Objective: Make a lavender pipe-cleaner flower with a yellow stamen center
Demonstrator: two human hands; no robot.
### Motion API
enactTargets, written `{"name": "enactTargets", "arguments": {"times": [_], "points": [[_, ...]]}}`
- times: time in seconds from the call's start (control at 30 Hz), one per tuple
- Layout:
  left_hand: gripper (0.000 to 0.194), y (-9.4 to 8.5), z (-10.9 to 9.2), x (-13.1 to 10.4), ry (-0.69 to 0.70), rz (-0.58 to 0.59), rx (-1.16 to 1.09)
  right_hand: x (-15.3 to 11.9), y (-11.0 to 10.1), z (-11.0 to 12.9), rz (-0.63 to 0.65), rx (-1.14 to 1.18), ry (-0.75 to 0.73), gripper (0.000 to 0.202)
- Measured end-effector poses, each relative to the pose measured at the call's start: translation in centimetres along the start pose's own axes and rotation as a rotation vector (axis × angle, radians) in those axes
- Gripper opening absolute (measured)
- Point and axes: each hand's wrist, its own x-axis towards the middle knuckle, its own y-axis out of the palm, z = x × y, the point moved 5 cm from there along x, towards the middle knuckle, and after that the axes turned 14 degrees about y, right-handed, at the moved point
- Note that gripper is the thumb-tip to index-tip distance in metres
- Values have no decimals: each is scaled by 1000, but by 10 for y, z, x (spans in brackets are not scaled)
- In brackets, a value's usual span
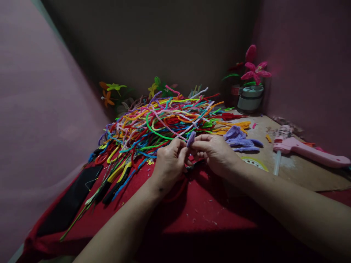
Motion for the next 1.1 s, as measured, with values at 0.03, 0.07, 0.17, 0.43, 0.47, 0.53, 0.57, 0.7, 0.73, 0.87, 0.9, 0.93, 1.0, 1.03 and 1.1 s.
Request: {"name": "enactTargets", "arguments": {"times": [0.03, 0.07, 0.17, 0.43, 0.47, 0.53, 0.57, 0.7, 0.73, 0.87, 0.9, 0.93, 1.0, 1.03, 1.1], "points": [[9, 0, -2, 0, 44, 2, 76, 0, 0, -2, 15, 24, 22, 4], [9, 0, -3, 0, 88, 0, 153, 1, 1, -3, 28, 44, 41, 3], [10, 0, -8, -1, 208, -7, 348, 1, 2, -5, 35, 92, 63, 5], [13, 7, -5, -5, 350, 60, 624, 4, 6, -13, 12, 206, 170, 9], [13, 9, -5, -6, 375, 75, 652, 4, 6, -15, 5, 225, 195, 10], [13, 11, -4, -6, 398, 108, 686, 3, 7, -16, -1, 244, 202, 11], [12, 12, -4, -6, 397, 117, 686, 3, 7, -16, -2, 240, 190, 10], [8, 6, -4, -4, 304, 67, 527, 4, 6, -15, -9, 182, 130, 7], [8, 4, -3, -3, 239, 53, 423, 4, 6, -15, -4, 157, 126, 6], [9, 4, 8, 0, -137, 84, -141, 3, 6, -11, 2, 11, 67, 5], [9, 5, 10, 1, -206, 93, -257, 3, 6, -10, -7, -24, 47, 5], [10, 6, 11, 1, -252, 97, -350, 2, 5, -9, -19, -48, 34, 6], [13, 8, 12, 3, -288, 99, -485, 2, 4, -9, -26, -72, 32, 6], [15, 8, 13, 4, -289, 98, -533, 2, 4, -8, -20, -73, 28, 5], [16, 8, 15, 4, -278, 98, -599, 2, 3, -5, 9, -52, -5, 2]]}}
